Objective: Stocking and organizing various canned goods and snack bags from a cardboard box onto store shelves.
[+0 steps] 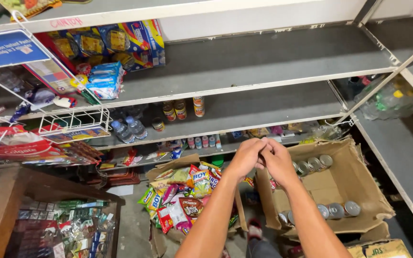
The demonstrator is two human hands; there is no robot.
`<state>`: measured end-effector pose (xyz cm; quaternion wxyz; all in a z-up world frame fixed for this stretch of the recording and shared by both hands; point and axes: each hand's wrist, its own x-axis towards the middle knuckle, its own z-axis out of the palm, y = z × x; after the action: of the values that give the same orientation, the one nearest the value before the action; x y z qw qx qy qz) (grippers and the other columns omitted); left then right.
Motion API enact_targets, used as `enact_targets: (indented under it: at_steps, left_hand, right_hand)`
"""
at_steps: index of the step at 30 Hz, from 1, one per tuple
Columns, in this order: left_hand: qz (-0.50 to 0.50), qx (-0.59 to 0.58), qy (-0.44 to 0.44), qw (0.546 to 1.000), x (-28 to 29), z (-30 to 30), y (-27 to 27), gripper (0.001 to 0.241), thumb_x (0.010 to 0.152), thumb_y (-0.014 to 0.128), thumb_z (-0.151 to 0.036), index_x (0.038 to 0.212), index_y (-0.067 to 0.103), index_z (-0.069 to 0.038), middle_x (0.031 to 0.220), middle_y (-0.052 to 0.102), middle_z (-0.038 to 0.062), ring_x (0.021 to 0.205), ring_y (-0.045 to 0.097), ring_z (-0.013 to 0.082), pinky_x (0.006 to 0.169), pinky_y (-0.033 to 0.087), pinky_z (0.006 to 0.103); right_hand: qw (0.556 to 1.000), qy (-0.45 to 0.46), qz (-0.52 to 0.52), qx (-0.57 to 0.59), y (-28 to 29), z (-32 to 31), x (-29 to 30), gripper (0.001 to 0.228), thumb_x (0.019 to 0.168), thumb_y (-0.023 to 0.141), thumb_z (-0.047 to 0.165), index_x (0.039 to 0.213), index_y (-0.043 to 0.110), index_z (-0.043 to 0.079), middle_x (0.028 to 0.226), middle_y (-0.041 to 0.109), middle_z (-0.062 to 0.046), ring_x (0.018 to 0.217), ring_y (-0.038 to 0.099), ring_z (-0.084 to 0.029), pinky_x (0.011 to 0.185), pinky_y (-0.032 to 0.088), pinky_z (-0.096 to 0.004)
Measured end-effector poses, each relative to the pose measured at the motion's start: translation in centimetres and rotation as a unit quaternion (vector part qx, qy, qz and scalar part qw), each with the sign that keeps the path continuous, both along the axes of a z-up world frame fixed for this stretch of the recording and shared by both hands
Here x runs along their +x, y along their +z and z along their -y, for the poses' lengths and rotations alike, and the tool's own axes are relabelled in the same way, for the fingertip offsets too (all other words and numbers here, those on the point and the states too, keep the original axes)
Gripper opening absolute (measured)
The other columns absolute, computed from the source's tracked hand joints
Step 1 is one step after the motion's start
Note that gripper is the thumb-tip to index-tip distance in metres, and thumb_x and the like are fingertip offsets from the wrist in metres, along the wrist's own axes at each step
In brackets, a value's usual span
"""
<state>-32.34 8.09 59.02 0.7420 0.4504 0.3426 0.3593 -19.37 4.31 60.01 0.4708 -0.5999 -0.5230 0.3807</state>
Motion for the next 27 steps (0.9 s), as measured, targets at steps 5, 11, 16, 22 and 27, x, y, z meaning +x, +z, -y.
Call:
enact_targets:
  at_steps: [5, 11, 16, 22, 27]
  left_hand:
    - [0.029, 0.006, 0.01, 1.0, -0.5, 0.1, 1.2, 0.036, 0.103, 0.051, -0.036, 0.102, 0.067, -0.004, 0.083, 0.067, 0.003, 0.068, 0.064, 0.0107, 0.06, 0.053, 0.0269]
    - [0.009, -0.006, 0.038, 0.999, -2.2, -1.4, 1.2, 0.032, 0.102, 0.052, -0.033, 0.103, 0.067, -0.004, 0.083, 0.066, 0.003, 0.067, 0.063, 0.0108, 0.06, 0.053, 0.0264]
    - [-0.008, -0.006, 0.051, 0.999, -4.6, -3.3, 1.7, 0.035, 0.102, 0.052, -0.036, 0.103, 0.068, -0.004, 0.084, 0.067, 0.004, 0.067, 0.064, 0.0113, 0.059, 0.053, 0.0266]
    - [-0.005, 0.047, 0.101, 0.994, -4.5, -8.1, -0.6, 0.032, 0.099, 0.057, -0.03, 0.099, 0.07, -0.001, 0.084, 0.068, 0.005, 0.069, 0.064, 0.013, 0.059, 0.053, 0.0296]
    - [-0.082, 0.215, 0.233, 0.945, -4.5, -12.5, 5.8, 0.027, 0.095, 0.061, -0.022, 0.095, 0.072, 0.003, 0.089, 0.078, 0.01, 0.079, 0.072, 0.0161, 0.072, 0.057, 0.0309]
  right_hand:
    - [1.0, 0.014, -0.003, -0.011, 2.0, -0.1, -0.6, 0.017, 0.097, 0.055, 0.014, 0.101, 0.068, 0.004, 0.077, 0.06, 0.005, 0.071, 0.051, -0.005, 0.061, 0.044, -0.024]
    - [0.999, 0.034, -0.002, -0.03, 1.4, -2.3, -1.7, 0.017, 0.098, 0.059, 0.015, 0.099, 0.069, 0.001, 0.075, 0.058, 0.002, 0.07, 0.05, -0.006, 0.059, 0.041, -0.026]
    - [0.995, 0.09, -0.042, -0.022, 1.4, -4.9, -3.8, 0.019, 0.098, 0.057, 0.015, 0.103, 0.069, 0.001, 0.077, 0.06, 0.003, 0.07, 0.052, -0.006, 0.061, 0.043, -0.025]
    - [0.997, 0.074, 0.03, -0.004, 3.1, -8.9, -4.7, 0.021, 0.097, 0.06, 0.017, 0.104, 0.07, 0.0, 0.079, 0.066, -0.003, 0.072, 0.057, -0.01, 0.064, 0.048, -0.028]
    - [0.981, 0.048, 0.157, 0.106, 8.4, -13.8, -5.5, 0.024, 0.091, 0.064, 0.017, 0.11, 0.07, 0.002, 0.085, 0.074, -0.01, 0.077, 0.07, -0.014, 0.072, 0.055, -0.031]
